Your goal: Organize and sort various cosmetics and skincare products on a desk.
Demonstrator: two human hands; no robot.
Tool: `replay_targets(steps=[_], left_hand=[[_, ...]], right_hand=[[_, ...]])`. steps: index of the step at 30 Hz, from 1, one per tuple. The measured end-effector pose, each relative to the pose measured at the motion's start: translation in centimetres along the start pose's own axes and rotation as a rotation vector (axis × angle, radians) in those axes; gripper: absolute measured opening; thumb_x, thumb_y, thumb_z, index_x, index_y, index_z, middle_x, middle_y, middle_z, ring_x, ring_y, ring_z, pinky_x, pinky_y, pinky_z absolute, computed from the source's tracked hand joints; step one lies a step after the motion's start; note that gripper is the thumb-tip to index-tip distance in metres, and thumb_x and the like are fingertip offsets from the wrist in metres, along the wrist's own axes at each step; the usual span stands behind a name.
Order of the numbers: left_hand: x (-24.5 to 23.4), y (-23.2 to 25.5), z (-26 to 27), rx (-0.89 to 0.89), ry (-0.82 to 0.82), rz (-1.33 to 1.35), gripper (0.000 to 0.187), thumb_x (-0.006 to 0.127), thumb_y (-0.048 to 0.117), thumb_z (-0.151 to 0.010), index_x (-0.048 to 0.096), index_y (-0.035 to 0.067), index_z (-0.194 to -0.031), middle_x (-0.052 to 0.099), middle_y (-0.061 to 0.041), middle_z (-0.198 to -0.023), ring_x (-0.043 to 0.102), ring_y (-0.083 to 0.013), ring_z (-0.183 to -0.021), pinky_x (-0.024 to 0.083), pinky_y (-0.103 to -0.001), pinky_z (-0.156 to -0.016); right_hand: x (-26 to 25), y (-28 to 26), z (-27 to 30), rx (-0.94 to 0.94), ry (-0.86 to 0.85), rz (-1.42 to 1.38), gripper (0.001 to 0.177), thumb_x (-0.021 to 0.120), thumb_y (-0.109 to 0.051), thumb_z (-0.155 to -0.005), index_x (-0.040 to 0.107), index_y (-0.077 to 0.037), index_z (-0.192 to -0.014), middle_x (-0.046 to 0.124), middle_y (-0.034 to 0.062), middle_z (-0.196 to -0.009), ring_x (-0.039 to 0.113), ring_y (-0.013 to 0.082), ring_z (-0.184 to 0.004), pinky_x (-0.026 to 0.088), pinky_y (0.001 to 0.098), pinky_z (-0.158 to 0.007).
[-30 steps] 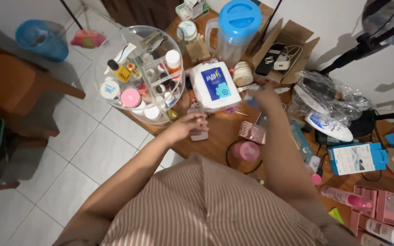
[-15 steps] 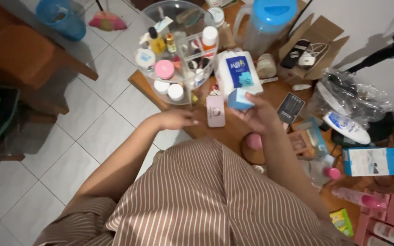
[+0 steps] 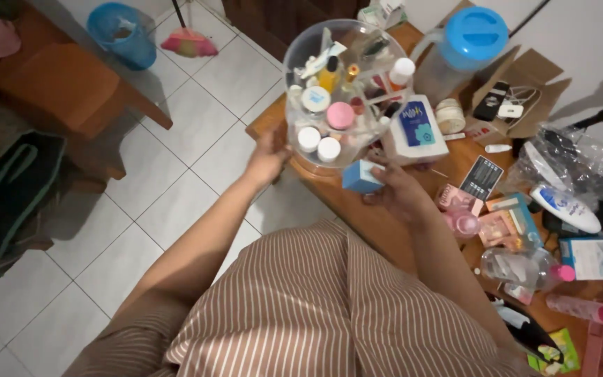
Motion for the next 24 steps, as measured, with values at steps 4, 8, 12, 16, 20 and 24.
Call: replay_targets(steps=[4, 8, 12, 16, 20, 24], left_hand=[[1.1, -5.6, -3.1, 0.449, -0.119, -0.044, 0.079, 0.072, 0.003, -0.093, 0.027, 0.001, -0.159, 0.047, -0.021, -0.155, 0.049, -0.0292, -0.140, 0.042, -0.037, -0.113], [0.9, -4.3, -1.8, 0.366, -0.271, 0.203, 0.086, 0.068, 0.002, -0.090, 0.019, 0.003, -0.161, 0.041, -0.017, -0.159, 0.052, -0.0289, -0.139, 0.047, -0.037, -0.112], [0.1, -4.3, -0.4, 0.384, -0.294, 0.071, 0.078, 0.071, 0.006, -0.089, 0.030, 0.000, -0.155, 0.052, -0.019, -0.147, 0.054, -0.0289, -0.134, 0.049, -0.038, -0.109], [-0.2, -3.7, 0.7, 0.527, -0.329, -0.019, 0.080, 0.077, 0.008, -0.092, 0.026, -0.003, -0.152, 0.040, -0.022, -0.152, 0.043, -0.0303, -0.139, 0.040, -0.040, -0.114], [-0.8, -3.8, 1.6, 0.364, -0.301, -0.021, 0.078, 0.072, 0.015, -0.091, 0.029, 0.000, -0.154, 0.057, -0.020, -0.134, 0.061, -0.0282, -0.118, 0.051, -0.038, -0.102], [-1.4, -9.0, -5.0, 0.473, -0.080, -0.080, 0.073, 0.075, 0.015, -0.089, 0.036, 0.001, -0.149, 0.059, -0.017, -0.136, 0.059, -0.0275, -0.127, 0.050, -0.038, -0.105]], right_hand=[[1.7, 1.1, -0.2, 0.033, 0.103, 0.183, 0.072, 0.065, -0.024, -0.092, 0.034, -0.016, -0.157, 0.062, 0.0060, -0.125, 0.067, 0.0221, -0.094, 0.058, 0.0405, -0.073], [1.6, 2.8, -0.2, 0.002, 0.175, 0.145, 0.082, 0.066, -0.025, -0.095, 0.023, -0.019, -0.164, 0.061, 0.0051, -0.131, 0.067, 0.0171, -0.098, 0.059, 0.0380, -0.078], [1.1, 4.5, 0.0, 0.010, 0.287, 0.103, 0.083, 0.066, -0.024, -0.096, 0.021, -0.019, -0.165, 0.062, 0.0049, -0.133, 0.067, 0.0179, -0.096, 0.058, 0.0379, -0.079], [1.0, 5.6, 0.7, -0.023, 0.383, 0.083, 0.081, 0.067, -0.020, -0.095, 0.023, -0.015, -0.163, 0.062, 0.0060, -0.134, 0.068, 0.0197, -0.100, 0.059, 0.0398, -0.081], [1.5, 7.0, 2.4, -0.036, 0.416, 0.067, 0.075, 0.066, -0.016, -0.093, 0.029, -0.012, -0.159, 0.062, 0.0039, -0.132, 0.068, 0.0157, -0.104, 0.060, 0.0394, -0.083], [-0.3, 9.3, 3.1, -0.088, 0.356, -0.098, 0.058, 0.061, -0.008, -0.096, 0.041, -0.003, -0.150, 0.066, 0.0080, -0.124, 0.069, 0.0169, -0.103, 0.061, 0.0378, -0.087]])
Point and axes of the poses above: each hand's wrist, its own z-axis away from the middle knuckle, its own x-axis out of the palm, y = z × x, the point moved 1 cm from there along -z, towards the middle knuckle
